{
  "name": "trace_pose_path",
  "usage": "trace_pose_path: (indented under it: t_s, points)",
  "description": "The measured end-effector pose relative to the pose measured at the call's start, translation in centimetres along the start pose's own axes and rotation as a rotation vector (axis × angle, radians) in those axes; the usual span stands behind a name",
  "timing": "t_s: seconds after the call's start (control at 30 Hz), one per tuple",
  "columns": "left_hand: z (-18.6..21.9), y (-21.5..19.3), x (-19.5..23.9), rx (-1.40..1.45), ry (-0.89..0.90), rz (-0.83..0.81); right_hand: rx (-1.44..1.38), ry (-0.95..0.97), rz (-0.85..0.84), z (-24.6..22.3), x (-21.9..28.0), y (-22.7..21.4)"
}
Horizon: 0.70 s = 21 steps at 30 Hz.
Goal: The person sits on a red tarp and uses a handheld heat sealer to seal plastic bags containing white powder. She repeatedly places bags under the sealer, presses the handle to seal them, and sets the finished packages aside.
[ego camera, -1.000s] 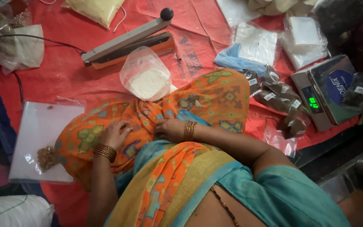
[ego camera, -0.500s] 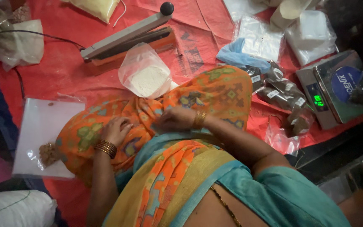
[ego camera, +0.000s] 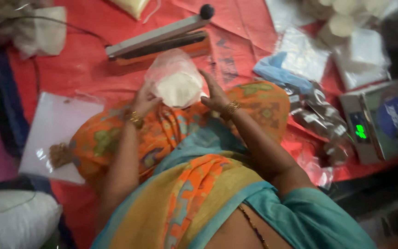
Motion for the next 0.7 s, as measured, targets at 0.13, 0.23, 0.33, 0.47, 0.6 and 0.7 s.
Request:
trace_pose_path:
  t_s: [0.13, 0.23, 0.33, 0.47, 0.6, 0.7]
  points:
    - [-2.4, 0.6, -0.6, -0.019, -0.146, 0.062, -0.208, 0.080, 0.006, 2.8, -0.6, 3.2]
    - [-0.8, -0.7, 0.5, -0.014, -0.017, 0.093, -0.159, 0.162, 0.084, 5.2, -0.7, 3.4]
    - [1.6, -1.7, 1.6, -0.170, 0.003, 0.077, -0.178, 0.172, 0.162, 5.3, 0.0, 2.6]
    - [2.2, -1.0, 1.5, -0.003, -0.382, 0.061, -0.168, 0.146, 0.209, 1.9, 0.4, 1.7]
    - [4.6, 1.1, -1.1, 0.117, 0.118, 0.019, -0.290, 0.083, 0.227, -1.2, -0.7, 0.9]
    - [4.0, 1.8, -2.1, 0.030, 0.218, 0.041, -0.293, 0.100, 0.236, -1.3, -1.3, 1.0]
Point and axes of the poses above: each hand's wrist, its own x-axis away from the middle knuckle, its own y-axis out of the palm, z = x × y, the point moved 5 cm from there along -x, towards the middle knuckle, and after that the axes turned 4 degrees about x, right-handed, at the moved point
